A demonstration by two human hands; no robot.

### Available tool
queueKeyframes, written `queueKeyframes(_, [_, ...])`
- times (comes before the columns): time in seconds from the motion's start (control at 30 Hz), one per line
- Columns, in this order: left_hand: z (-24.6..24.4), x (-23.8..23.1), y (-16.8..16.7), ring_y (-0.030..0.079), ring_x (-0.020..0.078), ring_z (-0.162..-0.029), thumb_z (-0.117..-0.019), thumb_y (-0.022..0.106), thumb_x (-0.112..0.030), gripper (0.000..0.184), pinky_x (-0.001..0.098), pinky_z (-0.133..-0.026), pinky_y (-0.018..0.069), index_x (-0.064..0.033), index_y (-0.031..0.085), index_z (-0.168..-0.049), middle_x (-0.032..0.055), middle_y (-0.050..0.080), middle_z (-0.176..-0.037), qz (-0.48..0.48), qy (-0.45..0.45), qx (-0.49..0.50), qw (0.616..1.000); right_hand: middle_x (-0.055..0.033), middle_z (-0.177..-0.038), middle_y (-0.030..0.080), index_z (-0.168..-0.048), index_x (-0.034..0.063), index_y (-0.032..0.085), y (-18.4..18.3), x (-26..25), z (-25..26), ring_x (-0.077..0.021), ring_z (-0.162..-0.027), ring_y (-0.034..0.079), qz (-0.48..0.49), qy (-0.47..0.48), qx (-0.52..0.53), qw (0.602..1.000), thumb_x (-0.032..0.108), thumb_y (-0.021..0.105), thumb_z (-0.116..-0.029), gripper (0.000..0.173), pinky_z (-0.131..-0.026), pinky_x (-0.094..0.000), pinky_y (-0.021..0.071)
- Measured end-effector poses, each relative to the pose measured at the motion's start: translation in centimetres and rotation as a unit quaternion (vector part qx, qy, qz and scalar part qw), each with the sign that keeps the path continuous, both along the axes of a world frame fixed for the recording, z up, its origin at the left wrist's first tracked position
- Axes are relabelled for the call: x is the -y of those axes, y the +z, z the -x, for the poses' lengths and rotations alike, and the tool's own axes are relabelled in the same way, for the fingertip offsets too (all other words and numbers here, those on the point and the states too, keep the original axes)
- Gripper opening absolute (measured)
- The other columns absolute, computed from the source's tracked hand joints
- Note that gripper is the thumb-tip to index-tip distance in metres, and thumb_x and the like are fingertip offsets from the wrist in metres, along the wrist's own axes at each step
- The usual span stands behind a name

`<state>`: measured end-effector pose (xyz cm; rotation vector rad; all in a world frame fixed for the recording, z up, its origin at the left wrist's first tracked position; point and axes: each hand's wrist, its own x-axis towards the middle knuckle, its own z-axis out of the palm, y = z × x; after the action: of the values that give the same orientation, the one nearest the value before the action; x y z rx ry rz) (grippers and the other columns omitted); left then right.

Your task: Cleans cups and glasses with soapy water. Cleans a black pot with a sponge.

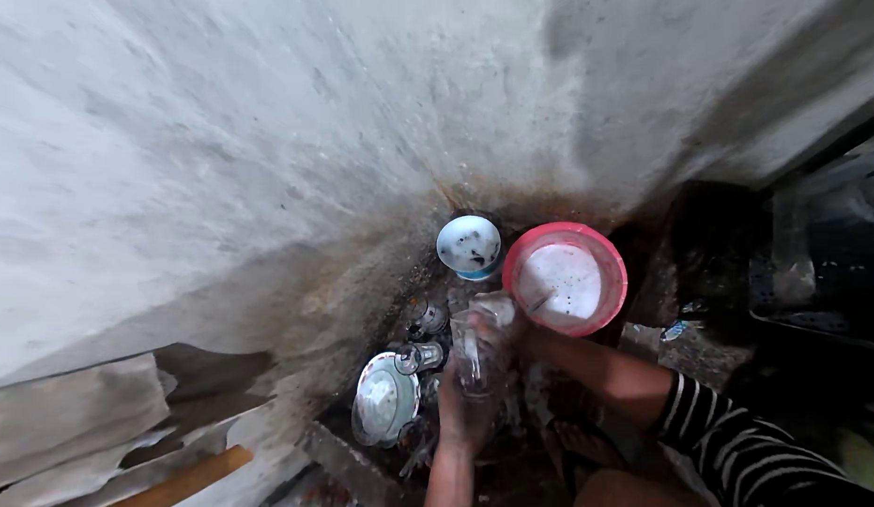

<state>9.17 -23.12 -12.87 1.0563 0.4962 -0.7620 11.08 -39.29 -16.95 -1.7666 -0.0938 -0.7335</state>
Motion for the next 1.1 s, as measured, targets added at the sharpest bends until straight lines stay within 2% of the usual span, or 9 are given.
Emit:
queueKeyframes(0.1, [0.6, -0.3, -1.1, 0.057, 0.0085, -0.127, -0.1031, 0.025, -0.068, 0.084, 0.0299, -0.107, 0.0488, -0.0030, 0.038, -0.154, 0.0087, 0.057, -0.145, -0.210, -0.093, 0.313, 0.922, -0.0062, -0.073, 0.067, -0.088, 0.0011, 0.071, 2.3, 0.8, -0.6, -0.0102, -0.067, 0.064, -0.072, 0.039, -0.159, 0.984, 0.034, 0.058, -0.1026, 0.038, -0.067, -0.0317, 0.0559])
queueKeyframes(0.23, [-0.4, 0.5, -0.7, 0.039, 0.0150, -0.147, -0.1055, 0.022, -0.061, 0.079, 0.0357, -0.121, 0.0329, -0.0060, 0.027, -0.162, 0.0135, 0.035, -0.164, -0.329, -0.161, 0.358, 0.859, -0.0036, -0.110, 0.076, -0.117, 0.0136, 0.076, 1.2, -1.0, 0.2, -0.0129, -0.104, 0.071, -0.029, -0.084, -0.185, 0.979, 0.035, 0.060, -0.1021, 0.030, -0.095, -0.0383, 0.0584])
queueKeyframes(0.33, [-0.6, 1.8, 0.0, 0.051, 0.0123, -0.135, -0.1099, 0.024, -0.048, 0.065, 0.0344, -0.113, 0.0430, -0.0075, 0.033, -0.160, 0.0123, 0.049, -0.154, -0.331, -0.151, 0.345, 0.865, -0.0092, -0.149, 0.056, -0.128, 0.0186, 0.073, 0.1, -3.2, 2.7, -0.0260, -0.143, 0.047, 0.023, -0.110, -0.131, 0.985, 0.014, 0.055, -0.0986, 0.035, -0.117, -0.0510, 0.0418])
queueKeyframes(0.4, [-0.4, 2.6, -0.5, 0.062, 0.0115, -0.114, -0.1110, 0.022, -0.049, 0.063, 0.0341, -0.099, 0.0527, -0.0062, 0.043, -0.152, 0.0118, 0.063, -0.132, -0.318, -0.087, 0.306, 0.893, -0.0098, -0.155, 0.051, -0.121, 0.0191, 0.076, -0.5, -4.7, 5.2, -0.0297, -0.149, 0.040, 0.063, -0.104, -0.106, 0.987, 0.011, 0.055, -0.0983, 0.032, -0.122, -0.0531, 0.0378])
queueKeyframes(0.57, [-0.2, 2.4, -2.2, 0.067, 0.0096, -0.097, -0.1124, 0.026, -0.042, 0.054, 0.0323, -0.086, 0.0583, -0.0026, 0.052, -0.140, 0.0093, 0.068, -0.112, -0.252, 0.003, 0.253, 0.934, -0.0047, -0.143, 0.059, -0.125, 0.0333, 0.074, -1.5, -5.4, 7.9, -0.0218, -0.136, 0.050, 0.054, -0.089, -0.072, 0.992, 0.035, 0.055, -0.1015, 0.030, -0.115, -0.0447, 0.0418])
queueKeyframes(0.77, [1.1, 2.4, -1.0, 0.069, 0.0127, -0.099, -0.1130, 0.023, -0.039, 0.048, 0.0368, -0.085, 0.0604, -0.0059, 0.049, -0.137, 0.0065, 0.069, -0.111, -0.137, 0.045, 0.159, 0.977, -0.0139, -0.146, 0.057, -0.148, 0.0068, 0.053, -0.4, -0.8, 3.3, -0.0170, -0.131, 0.057, -0.246, 0.024, -0.257, 0.934, 0.027, 0.036, -0.1102, 0.046, -0.111, -0.0350, 0.0475])
queueKeyframes(0.87, [0.8, 2.9, -0.8, 0.065, 0.0157, -0.101, -0.1120, 0.037, -0.025, 0.041, 0.0367, -0.088, 0.0570, -0.0002, 0.044, -0.144, 0.0141, 0.063, -0.119, -0.227, 0.053, 0.186, 0.954, -0.0110, -0.106, 0.063, -0.128, -0.0031, 0.054, 0.6, -1.5, 3.8, -0.0124, -0.090, 0.063, -0.331, -0.065, -0.295, 0.894, 0.023, 0.043, -0.1088, 0.034, -0.080, -0.0296, 0.0552])
queueKeyframes(0.97, [0.3, 3.2, -1.3, 0.066, 0.0143, -0.097, -0.1111, 0.042, -0.028, 0.042, 0.0343, -0.086, 0.0578, -0.0015, 0.046, -0.144, 0.0134, 0.064, -0.117, -0.261, 0.043, 0.231, 0.936, -0.0080, -0.093, 0.065, -0.110, -0.0020, 0.067, 0.5, -1.8, 4.9, -0.0123, -0.085, 0.063, -0.354, -0.139, -0.334, 0.862, 0.025, 0.043, -0.1089, 0.035, -0.080, -0.0326, 0.0551])
queueKeyframes(1.1, [0.2, 3.9, -0.2, 0.069, 0.0232, -0.107, -0.1080, 0.027, -0.058, 0.063, 0.0469, -0.089, 0.0600, -0.0093, 0.052, -0.140, 0.0114, 0.069, -0.119, -0.042, 0.052, 0.145, 0.987, -0.0003, -0.074, 0.062, -0.086, 0.0058, 0.068, -0.3, -3.0, 5.9, -0.0090, -0.072, 0.061, -0.362, -0.203, -0.288, 0.863, 0.025, 0.047, -0.1030, 0.033, -0.071, -0.0329, 0.0547])
